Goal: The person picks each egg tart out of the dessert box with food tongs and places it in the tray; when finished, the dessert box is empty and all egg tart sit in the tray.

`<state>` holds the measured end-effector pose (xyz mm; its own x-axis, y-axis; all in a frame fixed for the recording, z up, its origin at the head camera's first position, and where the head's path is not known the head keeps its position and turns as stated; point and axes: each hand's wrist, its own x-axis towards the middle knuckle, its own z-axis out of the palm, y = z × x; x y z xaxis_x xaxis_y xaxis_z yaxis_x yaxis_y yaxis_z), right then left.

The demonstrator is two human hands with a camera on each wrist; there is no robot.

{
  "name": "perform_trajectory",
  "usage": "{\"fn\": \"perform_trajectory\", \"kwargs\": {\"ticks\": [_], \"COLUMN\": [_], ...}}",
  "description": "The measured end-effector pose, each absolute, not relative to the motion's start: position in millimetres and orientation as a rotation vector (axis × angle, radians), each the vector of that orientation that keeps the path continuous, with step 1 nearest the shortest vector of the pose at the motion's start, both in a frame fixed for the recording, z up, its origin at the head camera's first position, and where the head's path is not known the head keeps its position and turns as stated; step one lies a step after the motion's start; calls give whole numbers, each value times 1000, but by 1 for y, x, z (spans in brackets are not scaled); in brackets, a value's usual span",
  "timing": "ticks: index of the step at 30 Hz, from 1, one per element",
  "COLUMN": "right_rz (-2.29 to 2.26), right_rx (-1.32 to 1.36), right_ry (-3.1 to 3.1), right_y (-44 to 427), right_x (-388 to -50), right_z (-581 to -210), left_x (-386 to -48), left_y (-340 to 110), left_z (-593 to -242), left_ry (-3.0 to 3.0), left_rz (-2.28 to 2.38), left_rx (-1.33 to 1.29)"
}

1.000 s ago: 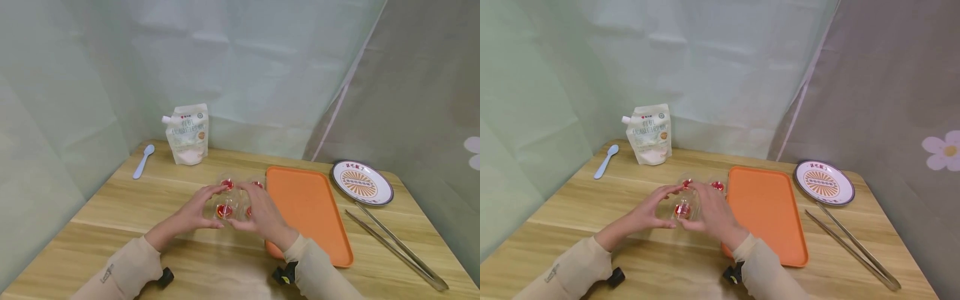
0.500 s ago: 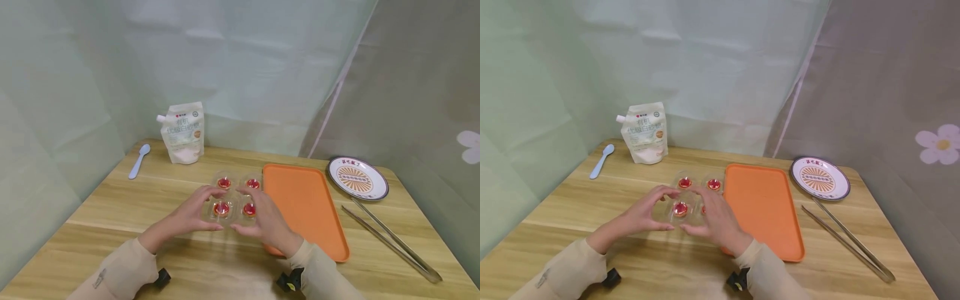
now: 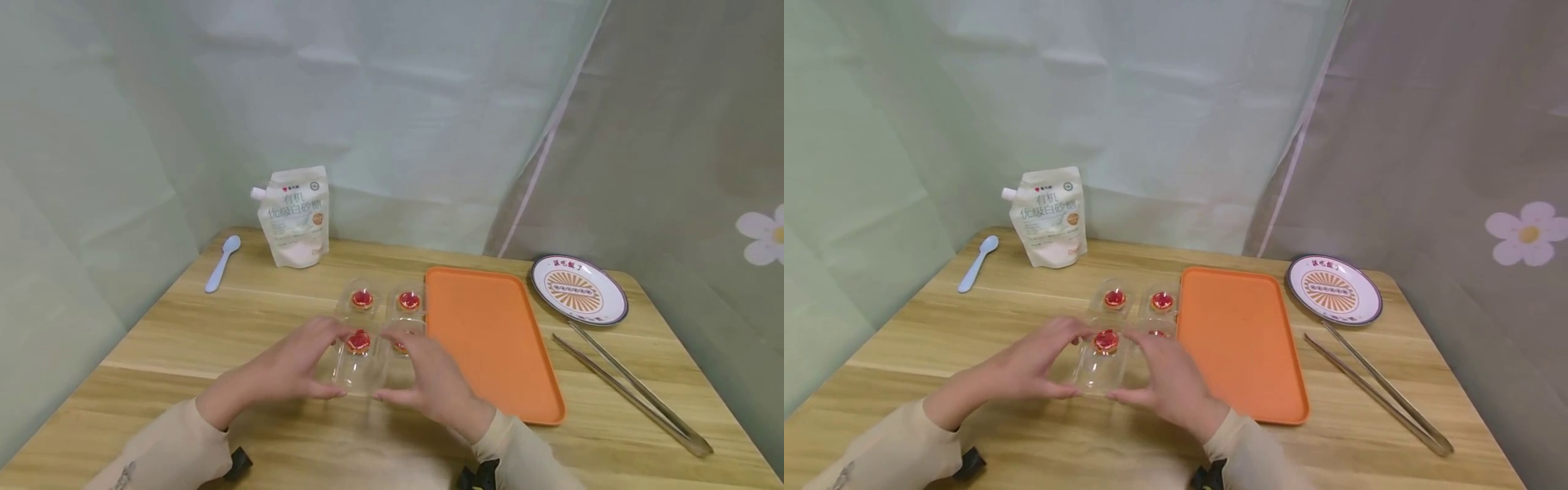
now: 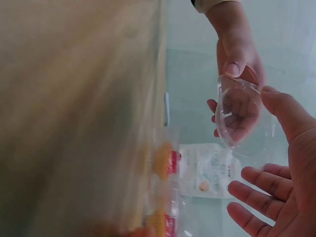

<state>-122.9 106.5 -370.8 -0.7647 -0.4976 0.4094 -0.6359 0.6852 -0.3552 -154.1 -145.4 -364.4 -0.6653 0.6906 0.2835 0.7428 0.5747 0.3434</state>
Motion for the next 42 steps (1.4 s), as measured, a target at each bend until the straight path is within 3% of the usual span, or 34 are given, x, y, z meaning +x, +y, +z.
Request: {"fn": "perform_trajectory", "kwargs": {"ticks": [27,42], "right_rz": [678,584], "right_rx": [883,891], "right_ry": [-2884,-2852], "right_y": [85,80], "right_x": [-108,-107], "right_z": [-414,-421], "left_x": [-140,-142], "left_y": [-159,-164], "left_z": [-384,-373], "left_ry": [-2874,-2930], "left_rz": [-436,-367], "left_rx": [-1280,-1244]}}
